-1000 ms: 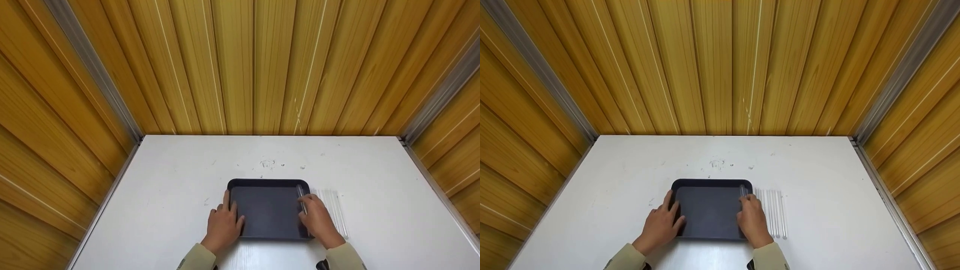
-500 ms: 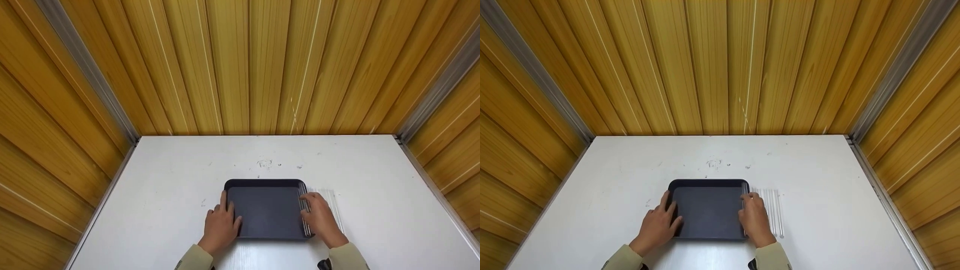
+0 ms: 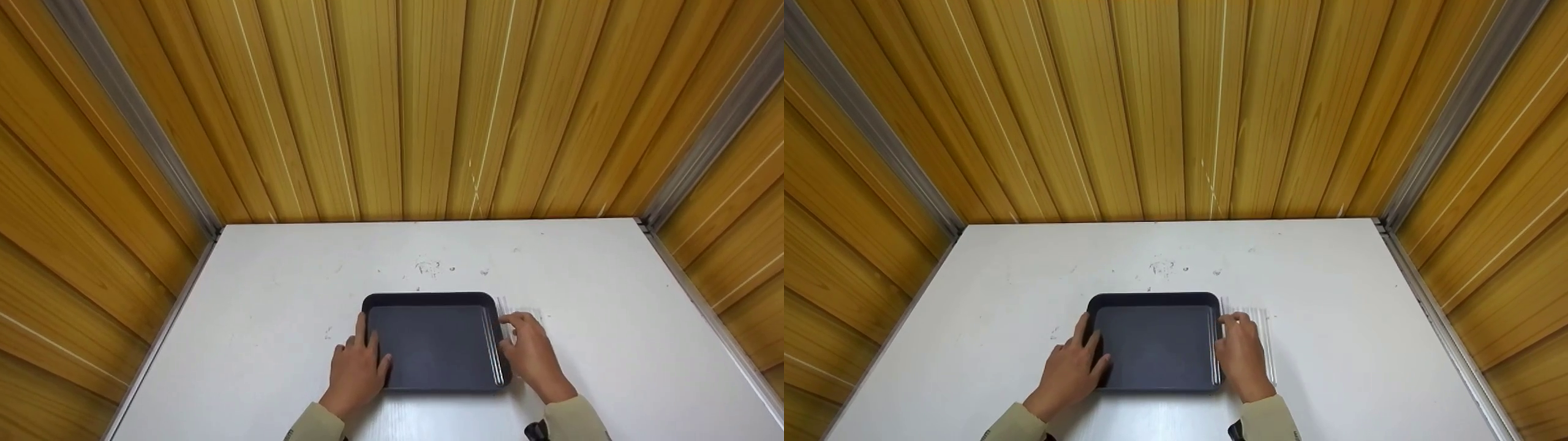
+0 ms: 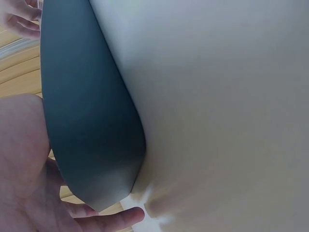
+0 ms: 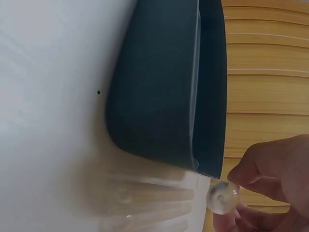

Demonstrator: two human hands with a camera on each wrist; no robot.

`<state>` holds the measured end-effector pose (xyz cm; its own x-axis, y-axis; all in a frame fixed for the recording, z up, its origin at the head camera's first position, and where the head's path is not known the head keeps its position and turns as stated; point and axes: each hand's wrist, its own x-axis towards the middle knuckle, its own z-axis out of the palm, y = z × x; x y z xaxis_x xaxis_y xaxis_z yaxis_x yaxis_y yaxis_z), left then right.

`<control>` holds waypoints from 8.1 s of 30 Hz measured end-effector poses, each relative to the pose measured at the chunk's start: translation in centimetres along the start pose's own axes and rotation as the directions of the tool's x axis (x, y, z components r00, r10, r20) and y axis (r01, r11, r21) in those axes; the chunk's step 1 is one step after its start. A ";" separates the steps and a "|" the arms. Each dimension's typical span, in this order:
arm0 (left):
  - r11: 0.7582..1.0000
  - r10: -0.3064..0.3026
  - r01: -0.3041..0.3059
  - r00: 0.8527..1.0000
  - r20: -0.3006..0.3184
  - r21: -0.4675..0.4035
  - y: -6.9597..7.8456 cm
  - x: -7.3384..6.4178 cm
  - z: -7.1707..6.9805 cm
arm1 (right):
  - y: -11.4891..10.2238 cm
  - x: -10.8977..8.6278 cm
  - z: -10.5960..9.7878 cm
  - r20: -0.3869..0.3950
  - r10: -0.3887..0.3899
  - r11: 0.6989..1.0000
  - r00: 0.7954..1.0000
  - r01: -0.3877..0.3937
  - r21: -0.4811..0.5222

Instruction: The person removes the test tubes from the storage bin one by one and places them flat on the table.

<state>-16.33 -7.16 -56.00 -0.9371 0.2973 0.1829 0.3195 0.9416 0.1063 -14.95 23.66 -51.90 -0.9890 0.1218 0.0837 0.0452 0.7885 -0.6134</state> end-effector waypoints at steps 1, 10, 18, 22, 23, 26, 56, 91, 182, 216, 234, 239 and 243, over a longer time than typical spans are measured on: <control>1.000 0.001 -0.001 1.000 -0.004 -0.001 0.0 0.0 0.0 | 0.1 0.0 -0.1 0.001 0.002 1.000 1.000 -0.002 -0.003; 1.000 0.007 -0.007 0.999 -0.033 0.008 -0.1 0.1 0.1 | 0.6 -0.1 -0.4 -0.027 -0.009 1.000 1.000 0.008 -0.005; 1.000 -0.006 0.006 1.000 -0.021 -0.003 0.1 0.0 -0.1 | 1.3 0.1 -0.4 -0.041 -0.034 0.999 0.999 0.033 -0.025; 1.000 -0.001 0.001 1.000 -0.014 -0.010 0.1 -0.1 -0.1 | 2.0 0.1 -0.7 -0.045 -0.025 0.999 0.999 0.023 -0.031; 1.000 -0.001 0.001 1.000 -0.010 -0.009 0.1 -0.1 -0.1 | 2.1 0.1 -0.8 -0.042 -0.017 0.999 0.999 0.016 -0.030; 1.000 -0.004 0.004 1.000 -0.002 -0.006 0.0 -0.2 -0.1 | 2.6 0.0 -1.0 -0.031 0.005 0.999 1.000 -0.006 -0.032; 1.000 -0.013 0.013 1.000 -0.008 0.009 0.0 0.1 0.1 | 7.1 0.2 -3.3 0.042 0.099 0.992 0.994 -0.095 -0.078; 0.999 0.011 -0.010 1.000 -0.026 0.037 0.0 0.1 0.1 | 8.7 1.1 -2.6 0.118 0.177 0.984 0.977 -0.173 -0.046; 0.999 -0.011 0.012 1.000 -0.008 0.030 -0.2 -0.1 0.2 | -3.1 0.4 1.7 0.266 -0.053 0.995 0.963 0.075 -0.070; 0.999 -0.016 0.015 1.000 0.003 0.046 -0.1 0.0 0.0 | -2.4 -0.4 4.9 0.176 -0.141 0.952 0.974 0.182 -0.244; 0.998 -0.017 0.016 1.000 0.021 0.053 -0.2 0.1 -0.1 | -2.0 -0.2 5.6 0.069 -0.213 0.953 0.975 0.223 -0.207; 0.999 -0.017 0.016 0.999 0.027 0.051 -0.2 0.1 -0.2 | -2.2 -0.1 5.3 0.060 -0.221 0.956 0.973 0.229 -0.183; 0.997 0.008 -0.008 1.000 -0.002 0.082 -0.1 0.1 -0.2 | -2.3 0.0 4.9 0.058 -0.216 0.962 0.975 0.222 -0.157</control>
<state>-16.47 -7.26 -55.84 -0.9342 0.3045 0.1860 0.3142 0.9491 0.0239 -15.72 18.89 -54.35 -0.9819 -0.0862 0.1686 -0.1543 0.8807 -0.4479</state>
